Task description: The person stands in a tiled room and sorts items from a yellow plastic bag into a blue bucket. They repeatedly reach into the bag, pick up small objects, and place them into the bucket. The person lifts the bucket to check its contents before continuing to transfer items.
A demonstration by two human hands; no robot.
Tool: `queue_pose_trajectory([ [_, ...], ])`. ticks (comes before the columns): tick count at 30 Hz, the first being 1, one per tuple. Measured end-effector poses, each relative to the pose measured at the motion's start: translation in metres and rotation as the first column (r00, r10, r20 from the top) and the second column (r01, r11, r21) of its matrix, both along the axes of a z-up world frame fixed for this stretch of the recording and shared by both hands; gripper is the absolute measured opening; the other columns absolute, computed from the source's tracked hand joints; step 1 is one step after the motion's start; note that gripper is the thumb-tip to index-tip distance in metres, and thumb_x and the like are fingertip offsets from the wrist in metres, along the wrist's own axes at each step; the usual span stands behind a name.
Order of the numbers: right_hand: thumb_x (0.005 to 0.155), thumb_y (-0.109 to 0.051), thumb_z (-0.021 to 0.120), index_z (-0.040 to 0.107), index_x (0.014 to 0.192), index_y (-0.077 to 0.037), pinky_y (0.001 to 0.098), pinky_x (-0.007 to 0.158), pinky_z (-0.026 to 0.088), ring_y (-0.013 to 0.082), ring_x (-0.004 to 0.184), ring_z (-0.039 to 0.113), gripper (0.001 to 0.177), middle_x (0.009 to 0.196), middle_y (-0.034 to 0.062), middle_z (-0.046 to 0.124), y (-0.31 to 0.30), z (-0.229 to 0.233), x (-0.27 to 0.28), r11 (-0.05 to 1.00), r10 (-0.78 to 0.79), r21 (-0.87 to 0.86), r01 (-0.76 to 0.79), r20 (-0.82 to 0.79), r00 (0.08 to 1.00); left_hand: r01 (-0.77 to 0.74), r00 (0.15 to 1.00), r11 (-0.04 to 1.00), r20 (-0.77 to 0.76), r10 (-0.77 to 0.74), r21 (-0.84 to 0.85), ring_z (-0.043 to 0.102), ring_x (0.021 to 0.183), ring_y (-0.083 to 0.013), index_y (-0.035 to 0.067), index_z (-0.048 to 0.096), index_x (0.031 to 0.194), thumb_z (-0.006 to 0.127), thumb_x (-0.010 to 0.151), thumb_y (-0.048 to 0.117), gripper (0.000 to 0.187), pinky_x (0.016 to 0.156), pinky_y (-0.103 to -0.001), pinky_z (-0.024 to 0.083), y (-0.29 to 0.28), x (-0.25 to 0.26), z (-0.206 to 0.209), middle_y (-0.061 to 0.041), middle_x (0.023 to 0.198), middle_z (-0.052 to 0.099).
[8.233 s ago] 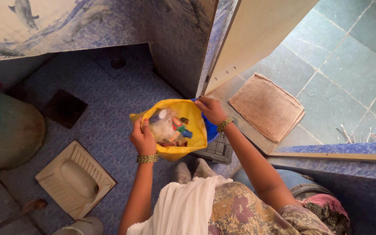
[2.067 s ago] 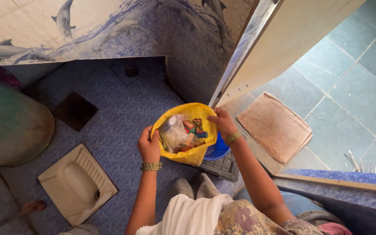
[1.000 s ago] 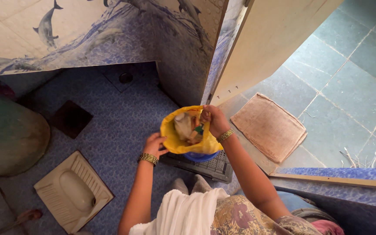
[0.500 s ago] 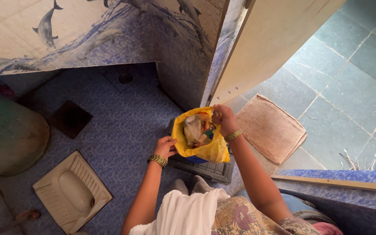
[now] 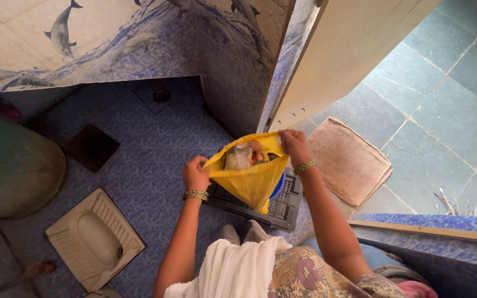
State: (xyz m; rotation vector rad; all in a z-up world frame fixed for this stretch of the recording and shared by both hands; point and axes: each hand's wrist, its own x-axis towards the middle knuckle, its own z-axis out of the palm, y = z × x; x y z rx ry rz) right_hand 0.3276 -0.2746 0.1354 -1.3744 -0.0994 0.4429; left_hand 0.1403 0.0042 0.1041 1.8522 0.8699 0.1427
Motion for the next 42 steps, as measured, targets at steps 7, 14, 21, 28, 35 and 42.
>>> queue_pose_trajectory([
  [7, 0.102, -0.030, 0.055, 0.070, 0.089, -0.007, 0.0235, 0.043, 0.025, 0.0037, 0.045, 0.031, 0.030, 0.055, -0.0080, 0.037, 0.017, 0.025, -0.014, 0.979, 0.180, -0.068, -0.191, -0.144, 0.973, 0.114, 0.966, 0.941, 0.187, -0.180, 0.319, 0.068, 0.083, -0.0246, 0.013, 0.077, 0.102, 0.060, 0.085, 0.001, 0.027, 0.071, -0.041, 0.059, 0.014, 0.004, -0.051, -0.007, 0.092, 0.068],
  [14, 0.101, -0.018, 0.061, 0.072, 0.095, 0.000, 0.0219, 0.047, 0.026, 0.0029, 0.050, 0.034, 0.023, 0.059, -0.0080, 0.042, 0.007, 0.033, -0.008, 0.991, 0.124, -0.047, -0.123, 0.003, 0.992, 0.278, 0.957, 0.524, 0.186, -0.222, -0.805, 0.058, 0.061, -0.0030, 0.008, 0.075, 0.114, 0.067, 0.098, 0.026, 0.026, 0.047, -0.020, 0.038, 0.017, 0.007, -0.028, 0.002, 0.084, 0.071],
  [21, 0.100, -0.018, 0.062, 0.073, 0.092, 0.000, 0.0228, 0.046, 0.024, 0.0027, 0.048, 0.032, 0.023, 0.055, -0.0079, 0.041, 0.004, 0.044, -0.017, 0.993, 0.118, -0.021, -0.118, -0.008, 0.993, 0.446, 0.885, 0.596, 0.230, -0.405, -0.667, 0.055, 0.060, -0.0038, 0.003, 0.073, 0.094, 0.079, 0.096, 0.025, 0.022, 0.053, -0.022, 0.041, 0.013, 0.004, -0.026, 0.004, 0.075, 0.066],
  [28, 0.101, -0.020, 0.062, 0.075, 0.089, 0.001, 0.0243, 0.045, 0.022, 0.0035, 0.046, 0.030, 0.028, 0.052, -0.0082, 0.041, -0.002, 0.029, -0.029, 0.984, 0.131, -0.132, -0.124, 0.049, 0.990, 0.195, 0.955, 0.782, 0.067, -0.289, 0.592, 0.066, 0.067, -0.0335, 0.007, 0.063, 0.078, 0.074, 0.080, 0.022, 0.019, 0.057, -0.043, 0.050, -0.003, -0.012, 0.038, -0.010, 0.075, 0.069],
  [35, 0.102, -0.022, 0.061, 0.074, 0.094, 0.000, 0.0242, 0.044, 0.022, 0.0032, 0.045, 0.029, 0.028, 0.053, -0.0084, 0.039, 0.007, 0.021, -0.036, 0.990, 0.111, -0.082, -0.112, -0.024, 0.994, 0.054, 0.988, 0.941, 0.117, -0.098, 0.335, 0.069, 0.067, -0.0289, 0.004, 0.062, 0.083, 0.076, 0.086, 0.022, 0.023, 0.063, -0.039, 0.054, 0.003, -0.001, 0.012, -0.013, 0.075, 0.070],
  [42, 0.106, -0.023, 0.055, 0.067, 0.104, 0.000, 0.0231, 0.044, 0.023, 0.0035, 0.046, 0.027, 0.026, 0.059, -0.0090, 0.032, 0.010, 0.019, -0.028, 0.959, -0.057, 0.255, 0.120, -0.243, 0.968, 0.339, 0.940, 0.759, 0.178, -0.290, -0.556, 0.069, 0.073, -0.0134, 0.008, 0.077, 0.098, 0.077, 0.089, 0.023, 0.017, 0.063, -0.031, 0.054, 0.033, -0.005, -0.057, -0.001, 0.085, 0.076],
])
